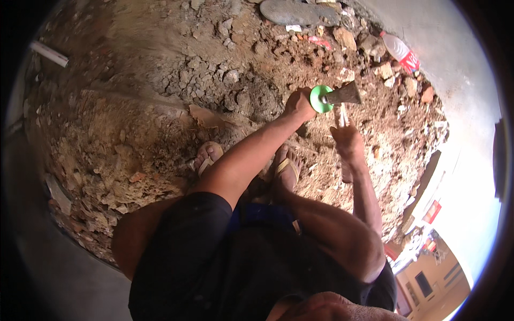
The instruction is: The person uses a hammer to strike a chisel held against a section of concrete and dirt, repeatedly breaking away material.
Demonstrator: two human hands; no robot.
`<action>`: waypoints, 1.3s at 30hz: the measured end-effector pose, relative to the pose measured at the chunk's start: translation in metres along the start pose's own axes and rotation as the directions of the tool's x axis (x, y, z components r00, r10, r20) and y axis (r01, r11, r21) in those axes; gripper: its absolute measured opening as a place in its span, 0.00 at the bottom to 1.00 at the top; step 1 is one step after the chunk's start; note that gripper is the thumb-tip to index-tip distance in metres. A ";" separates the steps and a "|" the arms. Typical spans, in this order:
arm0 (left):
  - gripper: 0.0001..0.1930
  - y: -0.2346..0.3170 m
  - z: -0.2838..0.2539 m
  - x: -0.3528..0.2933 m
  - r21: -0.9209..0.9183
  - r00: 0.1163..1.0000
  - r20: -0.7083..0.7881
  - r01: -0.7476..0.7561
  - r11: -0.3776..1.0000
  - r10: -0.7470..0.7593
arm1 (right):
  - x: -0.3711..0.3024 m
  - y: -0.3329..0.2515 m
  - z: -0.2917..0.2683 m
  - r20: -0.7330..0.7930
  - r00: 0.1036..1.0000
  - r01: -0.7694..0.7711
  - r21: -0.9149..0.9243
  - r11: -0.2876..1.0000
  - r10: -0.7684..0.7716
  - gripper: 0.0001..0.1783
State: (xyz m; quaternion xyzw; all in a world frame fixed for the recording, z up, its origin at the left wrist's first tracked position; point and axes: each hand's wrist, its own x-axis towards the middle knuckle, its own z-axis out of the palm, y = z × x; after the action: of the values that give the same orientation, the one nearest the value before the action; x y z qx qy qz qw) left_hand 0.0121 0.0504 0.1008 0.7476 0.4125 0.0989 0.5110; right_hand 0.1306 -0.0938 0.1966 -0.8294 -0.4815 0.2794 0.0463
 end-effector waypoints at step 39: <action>0.13 -0.017 0.013 0.013 -0.096 0.992 -0.126 -0.004 0.995 -0.008 | -0.021 -0.090 -0.107 -0.852 0.436 0.764 0.180 0.619 -0.290 0.16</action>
State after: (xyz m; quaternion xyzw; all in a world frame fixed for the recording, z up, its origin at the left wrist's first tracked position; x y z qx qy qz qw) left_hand 0.0188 0.0534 0.0773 0.7140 0.4397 0.1651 0.5192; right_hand 0.1072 -0.0424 0.3267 -0.6056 -0.5593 0.0000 0.5661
